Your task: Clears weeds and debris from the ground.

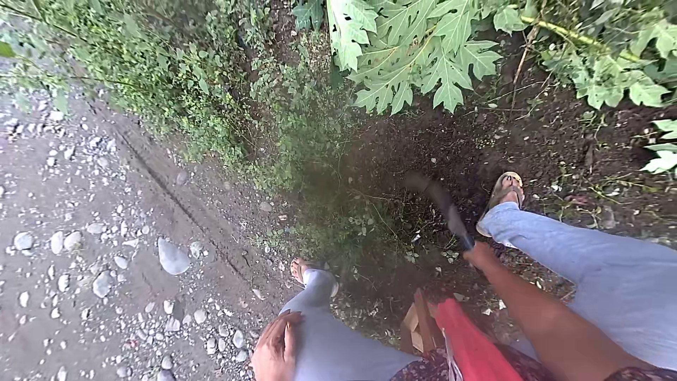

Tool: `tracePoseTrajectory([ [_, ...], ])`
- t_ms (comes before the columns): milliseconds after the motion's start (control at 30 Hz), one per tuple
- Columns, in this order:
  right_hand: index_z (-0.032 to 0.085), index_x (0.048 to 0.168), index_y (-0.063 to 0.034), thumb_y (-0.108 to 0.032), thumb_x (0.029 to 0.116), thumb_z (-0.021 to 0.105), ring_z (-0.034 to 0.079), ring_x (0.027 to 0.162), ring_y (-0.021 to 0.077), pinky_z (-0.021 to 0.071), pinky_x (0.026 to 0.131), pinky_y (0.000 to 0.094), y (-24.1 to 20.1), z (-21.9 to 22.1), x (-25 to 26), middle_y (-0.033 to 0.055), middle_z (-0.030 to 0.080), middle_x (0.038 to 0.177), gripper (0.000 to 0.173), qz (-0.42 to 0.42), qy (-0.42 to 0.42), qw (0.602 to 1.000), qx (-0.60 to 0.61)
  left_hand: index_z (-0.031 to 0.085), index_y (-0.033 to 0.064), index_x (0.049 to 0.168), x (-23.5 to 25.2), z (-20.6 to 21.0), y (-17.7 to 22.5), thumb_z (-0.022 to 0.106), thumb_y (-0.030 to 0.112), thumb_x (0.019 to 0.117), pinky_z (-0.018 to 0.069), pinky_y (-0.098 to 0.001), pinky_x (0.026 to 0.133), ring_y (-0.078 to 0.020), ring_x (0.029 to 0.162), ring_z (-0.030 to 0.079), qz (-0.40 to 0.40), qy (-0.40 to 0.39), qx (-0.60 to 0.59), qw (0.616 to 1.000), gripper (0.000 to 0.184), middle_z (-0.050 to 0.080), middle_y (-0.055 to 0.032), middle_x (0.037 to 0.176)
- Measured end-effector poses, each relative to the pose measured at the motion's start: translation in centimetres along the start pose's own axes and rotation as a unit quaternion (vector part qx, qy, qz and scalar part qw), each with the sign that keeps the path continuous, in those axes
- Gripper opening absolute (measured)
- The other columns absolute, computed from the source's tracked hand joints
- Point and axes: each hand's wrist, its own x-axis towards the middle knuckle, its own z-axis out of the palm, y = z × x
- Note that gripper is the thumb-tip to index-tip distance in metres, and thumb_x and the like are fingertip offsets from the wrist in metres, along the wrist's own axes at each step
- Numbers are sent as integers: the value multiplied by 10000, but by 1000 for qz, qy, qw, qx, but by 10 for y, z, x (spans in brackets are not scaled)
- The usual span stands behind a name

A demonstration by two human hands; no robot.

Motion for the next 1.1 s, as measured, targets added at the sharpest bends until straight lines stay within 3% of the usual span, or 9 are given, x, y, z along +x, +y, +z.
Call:
tracePoseTrajectory([
  [67,564,1425,-13,-202,944,721,620,1251,450,487,1014,653,19,-13,-9,280,632,1346,539,-26,-35,985,-169,792,40,947,3,1,1,341,278,1015,543,-513,996,-316,1102,736,2,-3,-2,1000,514,793,-110,1060],
  [167,578,1415,-26,-214,931,729,610,1244,487,477,991,694,31,-33,-5,289,637,1333,541,-62,-14,973,-223,793,45,953,3,3,0,340,282,1018,545,-514,993,-320,1102,736,8,-8,-5,1000,516,793,-109,1060],
  [300,570,1389,20,-195,946,725,639,1198,469,483,999,661,10,-42,-5,307,653,1272,517,-52,60,996,-41,795,45,943,5,3,5,339,282,1011,549,-528,976,-335,1090,739,5,-7,-1,1000,518,792,-120,1061],
  [467,534,1352,55,-148,961,711,695,855,303,567,823,483,-36,-6,4,218,682,1059,475,0,88,959,268,795,38,940,9,3,9,342,286,1004,557,-537,950,-339,1063,747,2,-7,6,1000,521,792,-131,1051],
  [633,562,1422,-1,-181,936,713,628,1239,436,495,1010,644,-13,-20,5,269,637,1341,539,-50,-24,987,-152,796,47,937,10,2,7,350,281,1002,558,-540,948,-331,1058,748,0,-12,16,1000,508,792,-127,1045],
  [733,569,1434,-23,-205,930,731,603,1253,492,473,1001,694,5,-43,9,289,632,1341,560,-94,-5,972,-217,797,49,940,6,1,2,347,279,1008,556,-525,964,-319,1066,747,8,-6,11,1000,510,793,-117,1045],
  [900,573,1365,59,-174,952,721,669,1122,431,503,986,607,-6,-47,8,297,673,1211,498,-27,94,991,92,798,48,938,2,2,3,345,284,1007,556,-528,966,-326,1077,745,6,-5,9,1000,515,793,-122,1051],
  [1000,527,1338,44,-136,970,690,665,784,244,567,762,427,-42,-17,13,175,652,1004,440,10,112,927,358,797,41,933,4,1,6,345,284,1005,555,-533,965,-333,1071,746,1,-7,11,1000,518,792,-127,1050],
  [1100,550,1328,60,-135,955,709,682,891,294,556,840,464,-43,0,14,210,677,1069,450,25,71,963,259,796,31,935,4,2,6,340,286,1007,555,-536,963,-339,1063,747,4,-16,13,1000,527,791,-135,1046],
])
